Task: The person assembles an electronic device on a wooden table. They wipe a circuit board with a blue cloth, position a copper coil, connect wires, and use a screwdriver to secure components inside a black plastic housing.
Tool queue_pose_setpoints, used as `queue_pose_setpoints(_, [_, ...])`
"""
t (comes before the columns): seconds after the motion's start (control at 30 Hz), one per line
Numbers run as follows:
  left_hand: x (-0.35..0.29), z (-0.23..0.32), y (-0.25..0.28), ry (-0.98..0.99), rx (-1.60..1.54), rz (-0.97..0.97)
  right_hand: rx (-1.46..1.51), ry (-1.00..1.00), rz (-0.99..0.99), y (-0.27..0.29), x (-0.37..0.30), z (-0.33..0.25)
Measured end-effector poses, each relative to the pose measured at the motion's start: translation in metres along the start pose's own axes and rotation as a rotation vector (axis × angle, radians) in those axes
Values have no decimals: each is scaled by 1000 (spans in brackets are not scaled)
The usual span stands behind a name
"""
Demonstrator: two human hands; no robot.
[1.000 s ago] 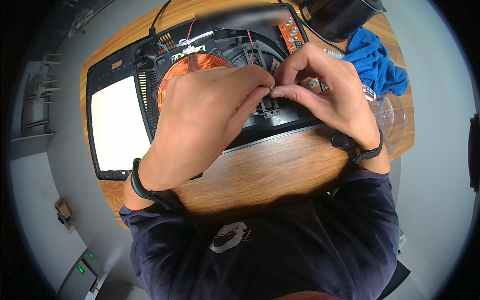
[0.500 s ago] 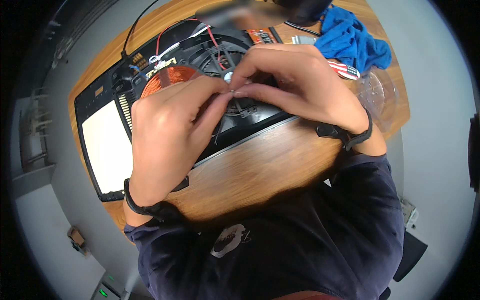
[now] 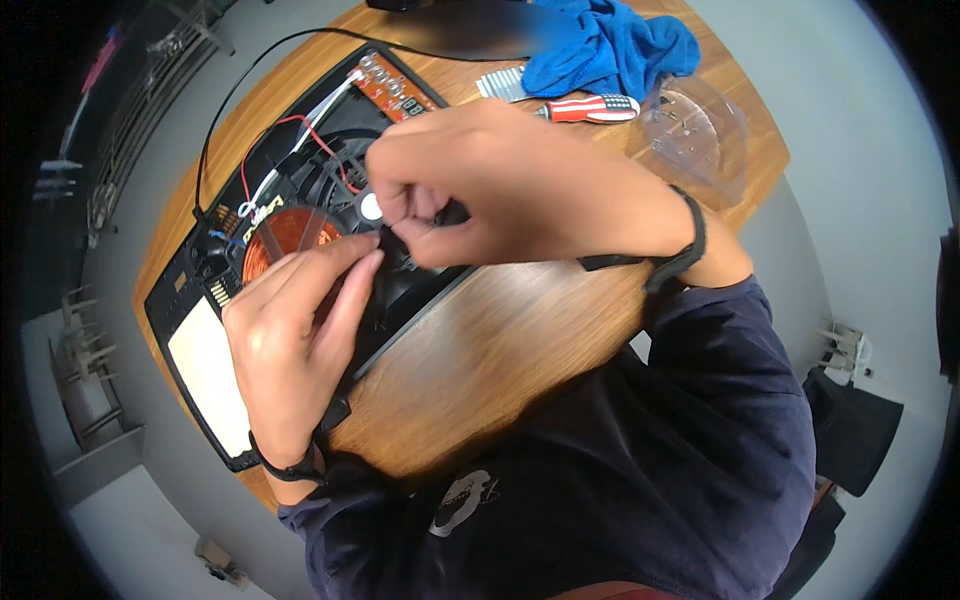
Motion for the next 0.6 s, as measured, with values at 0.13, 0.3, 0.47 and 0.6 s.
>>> queue_pose_setpoints(0.13, [-8,-6,-11,-37,8,-146,-278,-17,5,72,-16,18])
queue_pose_setpoints(0.3, [-9,-1,-29,-108,96,-423,-685,-376,40,205,-86,79])
queue_pose_setpoints(0.47, [-16,0,-41,-77,155,-618,-817,-566,-41,256,-144,140])
queue_pose_setpoints(0.6, [-13,0,-53,-79,195,-699,-786,-640,-152,262,-175,169])
Point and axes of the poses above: each hand's wrist, its own x-axis towards the middle knuckle, its own y-axis out of the back of the hand, z = x × y, the point moved 8 cm from there along x, towards the middle knuckle, and after that the axes turned 14 degrees about z, right-handed, at the moved point
